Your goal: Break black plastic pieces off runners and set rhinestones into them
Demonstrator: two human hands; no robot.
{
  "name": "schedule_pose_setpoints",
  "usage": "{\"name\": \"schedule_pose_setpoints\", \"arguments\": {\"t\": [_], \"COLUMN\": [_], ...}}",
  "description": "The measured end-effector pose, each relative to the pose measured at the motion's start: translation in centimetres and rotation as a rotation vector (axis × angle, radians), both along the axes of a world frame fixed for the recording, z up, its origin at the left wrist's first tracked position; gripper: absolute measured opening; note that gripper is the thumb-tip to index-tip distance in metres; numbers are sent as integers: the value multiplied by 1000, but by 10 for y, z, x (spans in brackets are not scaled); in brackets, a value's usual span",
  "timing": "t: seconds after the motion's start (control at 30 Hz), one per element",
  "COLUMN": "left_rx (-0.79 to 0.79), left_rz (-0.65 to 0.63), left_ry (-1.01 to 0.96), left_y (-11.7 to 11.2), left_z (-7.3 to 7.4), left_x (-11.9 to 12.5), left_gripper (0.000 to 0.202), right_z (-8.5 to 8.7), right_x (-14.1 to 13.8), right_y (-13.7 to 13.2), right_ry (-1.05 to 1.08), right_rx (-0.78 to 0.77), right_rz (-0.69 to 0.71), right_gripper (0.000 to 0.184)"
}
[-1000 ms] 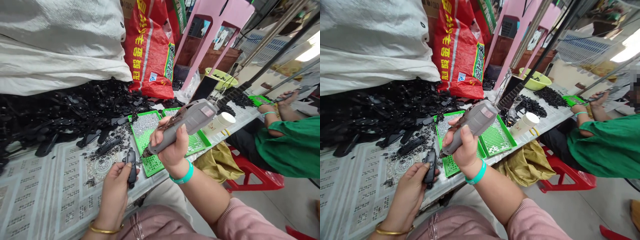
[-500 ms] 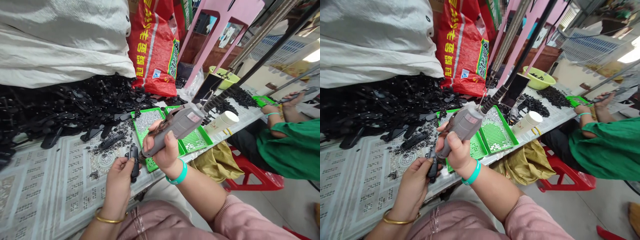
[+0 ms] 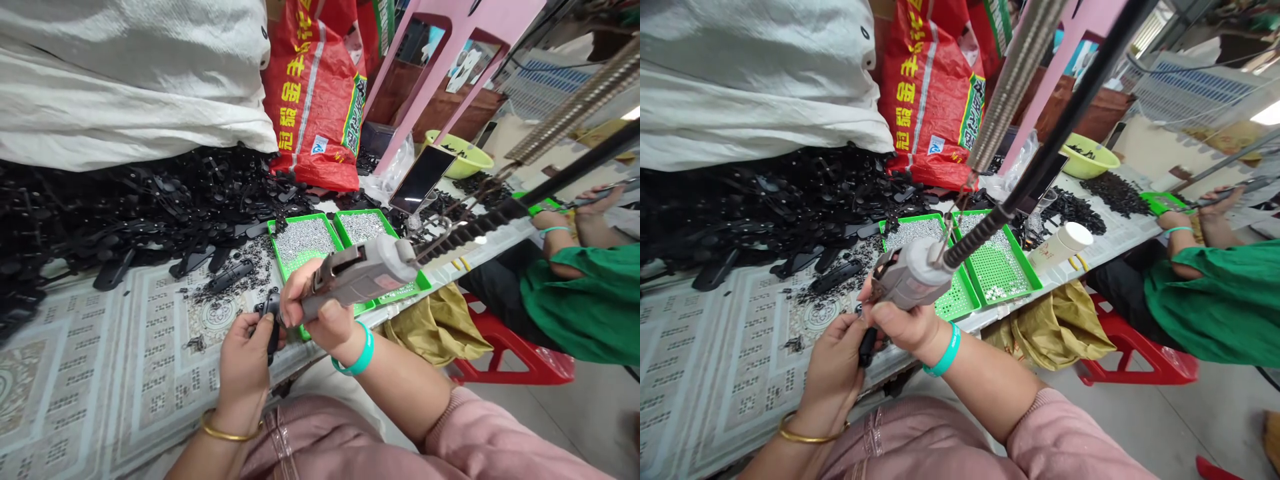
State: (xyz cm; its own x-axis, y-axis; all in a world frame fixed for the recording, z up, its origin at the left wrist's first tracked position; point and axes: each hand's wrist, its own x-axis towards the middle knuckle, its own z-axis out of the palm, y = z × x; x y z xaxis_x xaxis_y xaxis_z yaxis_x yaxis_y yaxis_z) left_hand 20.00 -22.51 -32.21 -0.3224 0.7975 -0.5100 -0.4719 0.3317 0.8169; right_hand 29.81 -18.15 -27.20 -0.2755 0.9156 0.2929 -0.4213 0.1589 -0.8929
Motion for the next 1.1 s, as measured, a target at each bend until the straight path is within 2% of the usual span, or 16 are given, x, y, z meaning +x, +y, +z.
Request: {"name": "schedule_pose_setpoints", "arguments": {"t": [0.1, 0.23, 0.37, 0.43, 0.5, 0.63, 0.73, 0.83, 0.97, 1.1], "left_rx": [23, 29, 25, 4, -8, -24, -60, -93, -165, -248], "left_rz": [7, -16, -66, -79, -95, -140, -250, -314, -246, -293], "left_ry": [-5, -3, 0, -7, -37, -118, -126, -107, -105, -136], "left_y": [0, -1, -1, -2, -4, -9, -11, -11, -9, -11], "left_z": [1, 1, -2, -1, 4, 17, 22, 22, 21, 21], "left_x": [0, -1, -5, -6, -5, -1, 0, -3, -8, -10], "left_gripper": [21, 22, 25, 28, 33, 52, 68, 54, 43, 40], "right_z": [-3, -5, 12, 21, 24, 6, -6, -6, -1, -7], "right_x": [-1, -5, -1, 4, 10, 13, 11, 13, 21, 22], "right_y": [-2, -3, -3, -1, 4, 16, 18, 19, 35, 55], "right_ry": [14, 64, 144, 166, 167, 180, 236, 206, 168, 130], "right_rx": [39, 53, 139, 204, 238, 153, 100, 107, 159, 152], "right_rz": [23, -13, -29, -104, -206, -295, -253, -206, -338, -393], "right_gripper": [37, 39, 38, 38, 37, 32, 34, 38, 35, 33]}}
